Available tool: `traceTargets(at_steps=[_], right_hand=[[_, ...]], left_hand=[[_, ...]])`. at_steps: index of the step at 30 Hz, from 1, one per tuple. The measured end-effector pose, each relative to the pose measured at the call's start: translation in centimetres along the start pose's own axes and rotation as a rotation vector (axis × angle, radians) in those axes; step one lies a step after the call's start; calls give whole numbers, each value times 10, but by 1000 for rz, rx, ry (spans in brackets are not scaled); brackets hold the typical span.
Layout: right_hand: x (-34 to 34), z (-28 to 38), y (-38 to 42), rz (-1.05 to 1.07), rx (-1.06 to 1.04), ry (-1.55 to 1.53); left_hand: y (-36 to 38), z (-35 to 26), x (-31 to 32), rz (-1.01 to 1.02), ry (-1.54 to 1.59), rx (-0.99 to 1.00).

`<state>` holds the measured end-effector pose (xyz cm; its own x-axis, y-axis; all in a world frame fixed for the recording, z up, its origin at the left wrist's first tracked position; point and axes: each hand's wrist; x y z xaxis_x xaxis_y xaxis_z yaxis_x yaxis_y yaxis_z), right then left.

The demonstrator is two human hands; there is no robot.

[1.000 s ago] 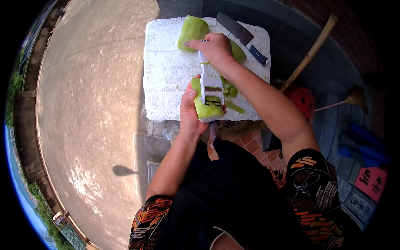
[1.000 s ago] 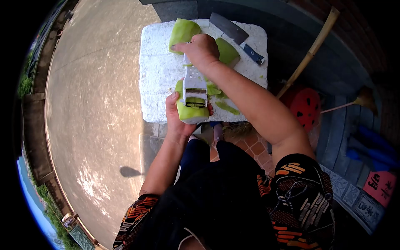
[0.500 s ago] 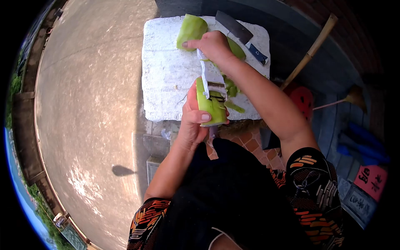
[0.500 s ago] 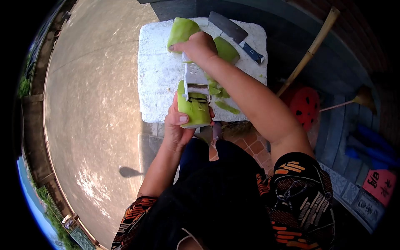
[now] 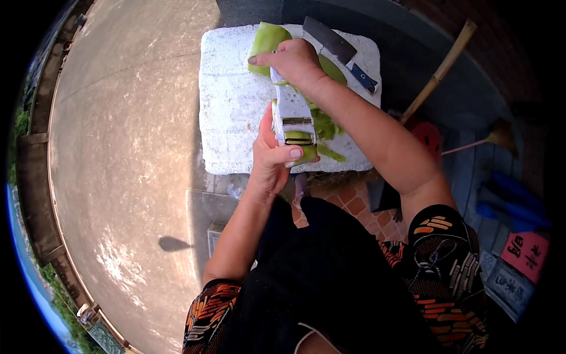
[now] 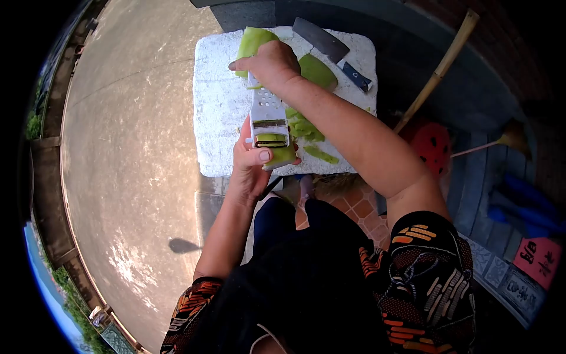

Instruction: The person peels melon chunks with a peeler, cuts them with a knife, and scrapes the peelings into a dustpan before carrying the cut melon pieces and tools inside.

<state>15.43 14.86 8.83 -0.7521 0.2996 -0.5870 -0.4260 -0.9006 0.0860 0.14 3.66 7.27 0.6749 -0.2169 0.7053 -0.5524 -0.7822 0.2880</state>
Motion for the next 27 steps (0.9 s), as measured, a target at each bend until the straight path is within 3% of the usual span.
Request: traceTargets(at_steps=[2, 8, 14, 16, 18, 19, 22, 26, 27], right_hand=[[-4, -3, -5, 62, 35, 34], [-22, -36, -64, -184, -18, 232], [-29, -8, -42, -94, -3, 60], [-13, 6, -17, -93, -112, 76], [7, 6, -6, -125, -246, 221], [7, 5, -11, -19, -168, 259], [-9, -11, -33, 19, -62, 127], [-11, -4, -27, 119, 45, 198], [-10, -8, -32, 47, 12, 237]], left_hand=[[8, -2, 5, -29, 10, -51], [23, 7, 10, 93, 48, -131], [-1, 7, -16, 55, 111, -209], [-5, 6, -19, 24, 9, -304], [0, 9, -12, 46, -86, -228], [3, 10, -9, 57, -133, -189], [4, 4, -7, 0, -91, -180], [5, 1, -7, 9, -42, -192], [5, 0, -9, 38, -94, -146]])
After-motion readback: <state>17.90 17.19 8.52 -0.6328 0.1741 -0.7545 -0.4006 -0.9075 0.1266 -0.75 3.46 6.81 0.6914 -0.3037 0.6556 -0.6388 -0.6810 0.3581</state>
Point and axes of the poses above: each hand's wrist, its own y-axis away from the middle knuckle, its own x-axis out of the palm, z = x × y, and after that the axes turned 4 degrees about -z, right-handed
